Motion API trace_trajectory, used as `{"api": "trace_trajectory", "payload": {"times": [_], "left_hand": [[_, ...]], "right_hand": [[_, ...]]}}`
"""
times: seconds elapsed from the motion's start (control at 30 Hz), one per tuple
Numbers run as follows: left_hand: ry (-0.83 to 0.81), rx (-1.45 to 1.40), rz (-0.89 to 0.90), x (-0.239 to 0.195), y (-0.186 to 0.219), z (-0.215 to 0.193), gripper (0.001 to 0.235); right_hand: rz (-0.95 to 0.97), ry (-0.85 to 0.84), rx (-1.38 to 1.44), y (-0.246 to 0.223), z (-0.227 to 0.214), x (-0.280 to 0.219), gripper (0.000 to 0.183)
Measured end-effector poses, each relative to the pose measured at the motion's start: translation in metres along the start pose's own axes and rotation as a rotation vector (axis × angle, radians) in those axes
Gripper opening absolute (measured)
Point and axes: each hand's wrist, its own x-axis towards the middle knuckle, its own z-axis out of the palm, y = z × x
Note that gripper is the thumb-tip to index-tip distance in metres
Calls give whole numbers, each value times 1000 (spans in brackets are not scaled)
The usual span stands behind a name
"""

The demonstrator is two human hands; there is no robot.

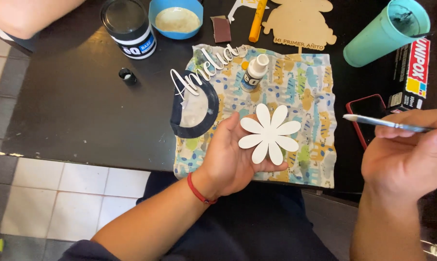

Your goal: The person is using a paintbrush to apply white paint to a wooden flower cutout and a wooden nameplate.

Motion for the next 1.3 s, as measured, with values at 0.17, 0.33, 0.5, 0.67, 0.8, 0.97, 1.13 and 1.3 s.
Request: {"api": "trace_trajectory", "payload": {"times": [0.17,0.33,0.5,0.67,0.8,0.97,1.13,1.3], "left_hand": [[1,45,-9,-2,-1,-6,60],[13,26,-18,-3,-6,-2,58],[-63,4,20,0,-8,-8,59],[-66,47,52,2,-10,-10,69],[-106,60,64,4,-8,-13,74],[-85,-3,82,6,-9,-15,67],[-35,-9,67,2,-3,-8,67],[-49,-49,64,-1,-2,-10,66]], "right_hand": [[-52,-10,-37,7,-4,-7,52],[40,-5,19,3,-2,-7,54],[68,40,170,7,3,-4,46],[8,-76,116,22,-7,9,37],[49,-187,193,32,-8,28,36],[-51,-373,102,8,15,65,37],[-88,-505,-4,-33,61,93,27],[-199,-531,-154,-46,97,109,13]]}}
